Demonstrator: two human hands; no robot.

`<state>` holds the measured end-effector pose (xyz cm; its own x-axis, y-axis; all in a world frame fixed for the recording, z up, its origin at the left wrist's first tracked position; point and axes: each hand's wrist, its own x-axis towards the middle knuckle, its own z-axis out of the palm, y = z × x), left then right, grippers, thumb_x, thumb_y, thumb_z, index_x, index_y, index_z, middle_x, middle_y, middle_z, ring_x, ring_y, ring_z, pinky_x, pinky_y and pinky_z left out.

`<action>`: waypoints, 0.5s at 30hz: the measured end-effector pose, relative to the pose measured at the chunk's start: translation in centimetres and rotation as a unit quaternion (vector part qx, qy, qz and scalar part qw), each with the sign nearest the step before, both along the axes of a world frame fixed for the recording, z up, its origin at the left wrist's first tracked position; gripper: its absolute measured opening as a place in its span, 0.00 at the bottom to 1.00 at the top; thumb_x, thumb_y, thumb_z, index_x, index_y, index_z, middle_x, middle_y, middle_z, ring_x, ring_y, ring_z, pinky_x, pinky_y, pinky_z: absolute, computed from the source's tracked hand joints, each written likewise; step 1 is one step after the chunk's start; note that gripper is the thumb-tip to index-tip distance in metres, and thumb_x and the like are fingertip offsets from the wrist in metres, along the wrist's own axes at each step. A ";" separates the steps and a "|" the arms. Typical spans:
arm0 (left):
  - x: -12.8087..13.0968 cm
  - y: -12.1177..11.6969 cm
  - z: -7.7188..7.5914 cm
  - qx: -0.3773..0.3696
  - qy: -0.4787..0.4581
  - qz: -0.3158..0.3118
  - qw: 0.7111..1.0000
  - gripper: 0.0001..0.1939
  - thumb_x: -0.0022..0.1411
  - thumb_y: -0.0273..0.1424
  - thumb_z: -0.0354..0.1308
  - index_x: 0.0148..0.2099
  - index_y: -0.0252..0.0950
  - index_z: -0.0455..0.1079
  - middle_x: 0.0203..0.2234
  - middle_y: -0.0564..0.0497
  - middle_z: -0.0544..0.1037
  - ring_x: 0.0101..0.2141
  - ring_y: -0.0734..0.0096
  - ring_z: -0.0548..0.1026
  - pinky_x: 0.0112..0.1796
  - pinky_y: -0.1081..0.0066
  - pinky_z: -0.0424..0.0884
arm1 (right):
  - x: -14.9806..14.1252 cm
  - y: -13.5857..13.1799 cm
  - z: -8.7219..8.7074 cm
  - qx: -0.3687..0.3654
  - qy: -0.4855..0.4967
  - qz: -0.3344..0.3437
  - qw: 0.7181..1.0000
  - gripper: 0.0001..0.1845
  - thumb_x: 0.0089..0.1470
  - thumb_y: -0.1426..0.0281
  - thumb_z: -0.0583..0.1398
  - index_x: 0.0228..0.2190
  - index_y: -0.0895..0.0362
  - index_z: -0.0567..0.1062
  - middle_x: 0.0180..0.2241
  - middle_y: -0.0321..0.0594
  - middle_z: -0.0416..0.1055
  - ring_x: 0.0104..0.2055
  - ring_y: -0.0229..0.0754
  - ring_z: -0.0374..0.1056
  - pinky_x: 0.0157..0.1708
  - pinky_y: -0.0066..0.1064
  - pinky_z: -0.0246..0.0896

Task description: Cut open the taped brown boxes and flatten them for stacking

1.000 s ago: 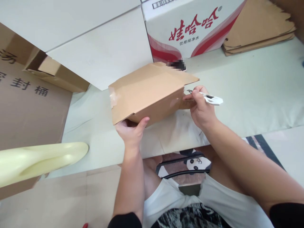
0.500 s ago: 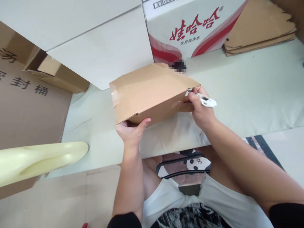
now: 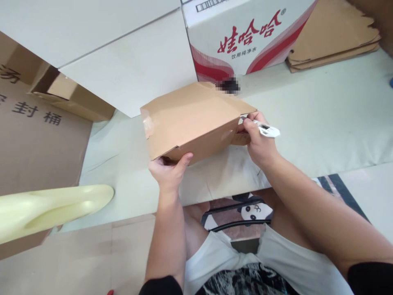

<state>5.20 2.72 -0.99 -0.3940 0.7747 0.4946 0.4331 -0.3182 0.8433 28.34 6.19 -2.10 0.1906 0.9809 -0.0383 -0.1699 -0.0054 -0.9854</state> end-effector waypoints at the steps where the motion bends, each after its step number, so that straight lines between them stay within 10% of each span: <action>1: 0.0 0.0 0.0 -0.006 0.000 -0.001 1.000 0.55 0.40 0.69 0.71 0.58 0.33 0.73 0.49 0.37 0.81 0.58 0.45 0.80 0.54 0.56 0.82 | 0.0 0.0 0.0 0.002 0.000 -0.001 1.000 0.24 0.51 0.50 0.66 0.32 0.49 0.59 0.27 0.30 0.70 0.33 0.42 0.70 0.39 0.38 0.61; 15: -0.2 0.1 -0.2 0.049 -0.005 -0.018 0.999 0.37 0.45 0.59 0.76 0.43 0.33 0.75 0.37 0.44 0.81 0.42 0.57 0.84 0.42 0.64 0.82 | -0.1 0.1 -0.2 -0.002 0.019 0.001 1.000 0.26 0.48 0.49 0.68 0.31 0.49 0.60 0.26 0.29 0.69 0.32 0.41 0.69 0.40 0.38 0.60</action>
